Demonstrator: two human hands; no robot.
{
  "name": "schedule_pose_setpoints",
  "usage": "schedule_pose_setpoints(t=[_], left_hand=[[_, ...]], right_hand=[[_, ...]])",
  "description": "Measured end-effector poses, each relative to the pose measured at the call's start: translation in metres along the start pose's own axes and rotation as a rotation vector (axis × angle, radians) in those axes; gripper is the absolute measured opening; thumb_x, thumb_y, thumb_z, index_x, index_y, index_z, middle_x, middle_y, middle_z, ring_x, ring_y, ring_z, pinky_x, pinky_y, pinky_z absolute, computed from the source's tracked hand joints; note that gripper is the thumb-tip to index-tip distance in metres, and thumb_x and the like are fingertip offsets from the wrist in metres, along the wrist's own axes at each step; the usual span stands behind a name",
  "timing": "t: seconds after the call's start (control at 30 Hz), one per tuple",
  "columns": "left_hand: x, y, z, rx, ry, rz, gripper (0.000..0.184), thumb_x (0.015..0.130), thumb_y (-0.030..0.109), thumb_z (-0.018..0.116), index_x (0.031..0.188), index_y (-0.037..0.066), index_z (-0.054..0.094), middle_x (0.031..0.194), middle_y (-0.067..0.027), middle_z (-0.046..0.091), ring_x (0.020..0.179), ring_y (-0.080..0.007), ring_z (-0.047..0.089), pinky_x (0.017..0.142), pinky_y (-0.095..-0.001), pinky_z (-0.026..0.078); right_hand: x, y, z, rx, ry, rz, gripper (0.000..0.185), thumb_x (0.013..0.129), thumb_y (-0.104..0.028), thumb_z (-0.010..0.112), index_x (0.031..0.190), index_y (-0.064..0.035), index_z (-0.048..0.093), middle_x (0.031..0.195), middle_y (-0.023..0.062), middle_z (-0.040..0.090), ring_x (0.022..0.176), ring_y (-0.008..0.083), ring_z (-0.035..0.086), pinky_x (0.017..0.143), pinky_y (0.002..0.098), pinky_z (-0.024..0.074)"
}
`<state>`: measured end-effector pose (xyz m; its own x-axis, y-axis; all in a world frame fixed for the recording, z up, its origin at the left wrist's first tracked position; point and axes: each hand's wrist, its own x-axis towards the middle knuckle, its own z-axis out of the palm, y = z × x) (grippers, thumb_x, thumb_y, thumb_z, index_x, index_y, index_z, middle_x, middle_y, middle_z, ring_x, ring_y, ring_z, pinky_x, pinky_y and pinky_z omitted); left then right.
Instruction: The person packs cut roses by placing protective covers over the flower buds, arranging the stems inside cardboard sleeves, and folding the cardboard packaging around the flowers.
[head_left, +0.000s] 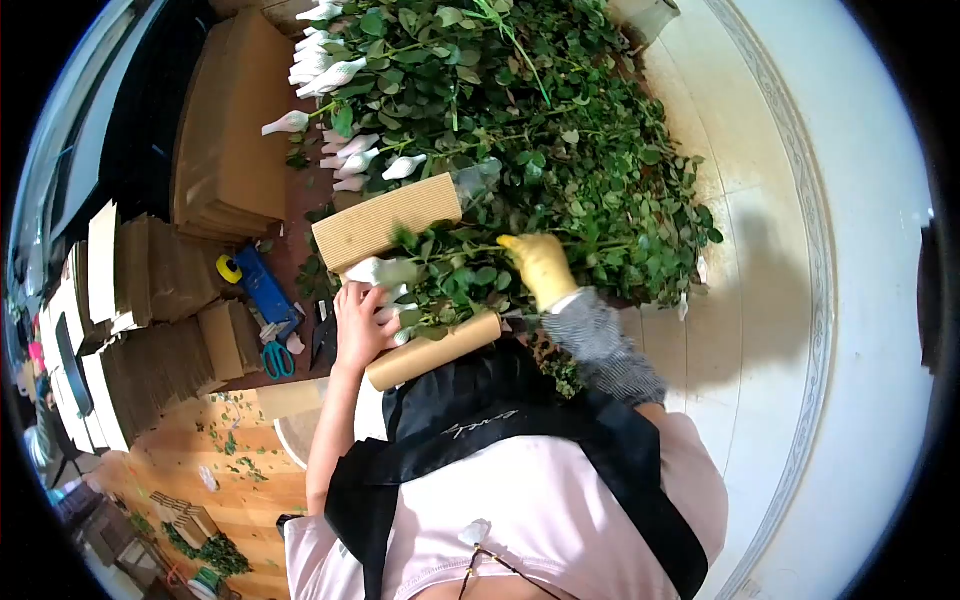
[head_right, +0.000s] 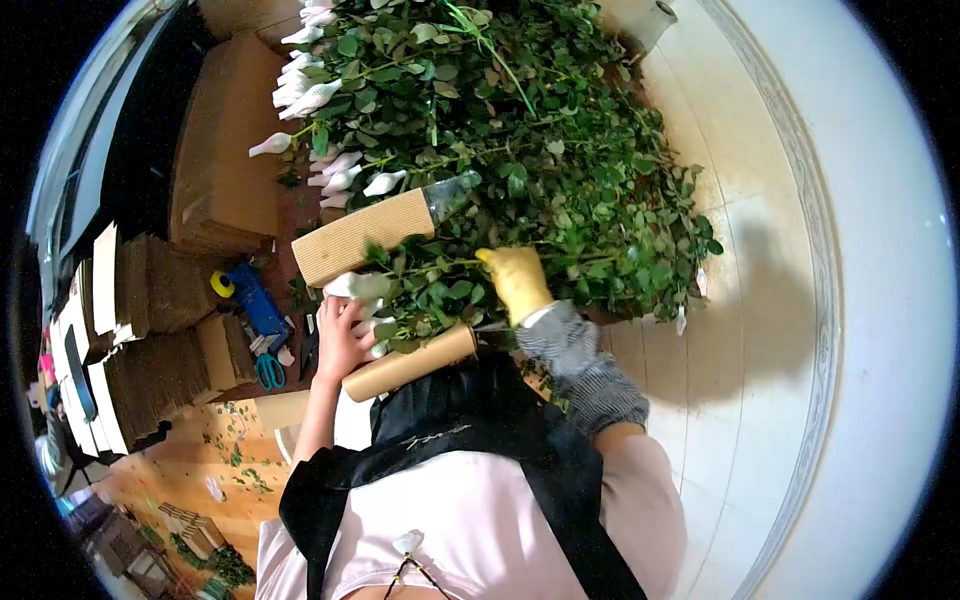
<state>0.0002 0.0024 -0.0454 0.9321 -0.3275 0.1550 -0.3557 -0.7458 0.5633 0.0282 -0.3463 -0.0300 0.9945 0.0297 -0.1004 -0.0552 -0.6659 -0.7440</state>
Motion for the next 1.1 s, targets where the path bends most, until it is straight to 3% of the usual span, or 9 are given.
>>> schedule_pose_setpoints(t=[0.03, 0.17, 0.37, 0.5, 0.63, 0.77, 0.87, 0.97, 1.1], left_hand=[[0.004, 0.004, -0.005, -0.016, -0.037, -0.011, 0.063, 0.067, 0.021, 0.079, 0.126, 0.007, 0.062, 0.119, -0.0169, 0.054, 0.114, -0.0389, 0.05, 0.102, -0.0486, 0.039], [0.003, 0.006, -0.004, -0.025, 0.042, -0.009, 0.054, 0.068, 0.023, 0.078, 0.118, 0.009, 0.065, 0.109, -0.0148, 0.054, 0.11, -0.0361, 0.051, 0.096, -0.0494, 0.041], [-0.001, -0.007, 0.009, 0.012, 0.022, 0.008, 0.055, 0.07, 0.02, 0.075, 0.123, 0.014, 0.063, 0.121, -0.0186, 0.051, 0.118, -0.0399, 0.046, 0.102, -0.051, 0.038], [-0.009, -0.024, 0.018, -0.023, 0.004, -0.013, 0.057, 0.073, 0.019, 0.077, 0.128, 0.012, 0.062, 0.132, -0.0213, 0.046, 0.126, -0.0409, 0.043, 0.107, -0.0497, 0.036], [-0.019, 0.0, -0.015, -0.239, 0.106, -0.107, 0.038, 0.094, 0.015, 0.067, 0.129, 0.003, 0.06, 0.141, -0.0197, 0.048, 0.126, -0.0346, 0.049, 0.106, -0.0418, 0.041], [-0.058, -0.028, -0.023, -0.757, -0.046, -0.63, 0.036, 0.106, 0.027, 0.05, 0.114, -0.004, 0.066, 0.086, -0.006, 0.064, 0.081, -0.0133, 0.059, 0.075, -0.0295, 0.048], [-0.051, -0.006, -0.027, -0.416, -0.259, -0.408, 0.036, 0.093, 0.034, 0.069, 0.093, -0.002, 0.071, 0.079, -0.014, 0.064, 0.072, -0.0232, 0.062, 0.068, -0.0348, 0.048], [-0.028, 0.015, -0.05, -0.343, -0.375, -0.46, 0.033, 0.091, 0.03, 0.072, 0.084, -0.002, 0.07, 0.078, -0.017, 0.064, 0.07, -0.0308, 0.063, 0.065, -0.0393, 0.048], [-0.034, 0.001, -0.038, -0.687, -0.282, -0.272, 0.033, 0.095, 0.016, 0.065, 0.072, -0.005, 0.054, 0.07, -0.0078, 0.049, 0.065, -0.016, 0.048, 0.061, -0.0336, 0.039]], right_hand=[[-0.006, 0.042, 0.033, 0.488, 0.117, 0.078, 0.023, 0.085, 0.006, 0.061, 0.103, -0.0029, 0.073, 0.101, 0.0109, 0.075, 0.086, 0.0239, 0.071, 0.08, 0.0344, 0.0588], [-0.002, -0.032, 0.014, -0.723, 0.149, 0.011, 0.024, 0.083, -0.013, 0.06, 0.101, -0.0032, 0.071, 0.091, 0.0163, 0.071, 0.09, 0.0283, 0.068, 0.078, 0.0385, 0.0522], [0.008, 0.05, 0.065, -0.236, 0.431, -0.233, 0.04, 0.089, -0.005, 0.06, 0.128, -0.014, 0.064, 0.131, 0.0099, 0.064, 0.125, 0.0268, 0.056, 0.12, 0.0444, 0.0276], [-0.006, -0.001, 0.007, 0.537, 0.333, 0.037, 0.05, 0.091, 0.004, 0.058, 0.138, -0.0144, 0.057, 0.137, 0.0097, 0.062, 0.125, 0.0247, 0.058, 0.107, 0.0329, 0.0446], [-0.016, -0.086, -0.005, -0.119, 0.598, -0.346, 0.039, 0.086, 0.002, 0.065, 0.124, -0.0076, 0.063, 0.119, 0.0135, 0.066, 0.111, 0.0279, 0.064, 0.095, 0.0381, 0.0534], [-0.024, -0.172, 0.032, -0.536, -0.491, -0.554, 0.025, 0.087, -0.021, 0.064, 0.108, -0.0106, 0.07, 0.097, 0.0097, 0.073, 0.092, 0.0274, 0.07, 0.079, 0.0377, 0.0536], [-0.006, -0.126, 0.095, -0.702, -0.724, -0.565, 0.019, 0.086, -0.027, 0.062, 0.076, -0.0171, 0.075, 0.079, 0.0053, 0.074, 0.076, 0.0251, 0.071, 0.064, 0.0381, 0.0534], [0.017, -0.143, 0.101, -0.858, -0.892, -0.528, 0.018, 0.086, -0.019, 0.063, 0.093, -0.0154, 0.079, 0.095, 0.004, 0.076, 0.085, 0.0252, 0.073, 0.059, 0.0445, 0.0552], [0.021, -0.134, 0.117, -0.999, -1.037, -0.464, 0.021, 0.09, -0.02, 0.061, 0.101, -0.0155, 0.079, 0.101, 0.0024, 0.077, 0.089, 0.0235, 0.073, 0.062, 0.0436, 0.0567]])
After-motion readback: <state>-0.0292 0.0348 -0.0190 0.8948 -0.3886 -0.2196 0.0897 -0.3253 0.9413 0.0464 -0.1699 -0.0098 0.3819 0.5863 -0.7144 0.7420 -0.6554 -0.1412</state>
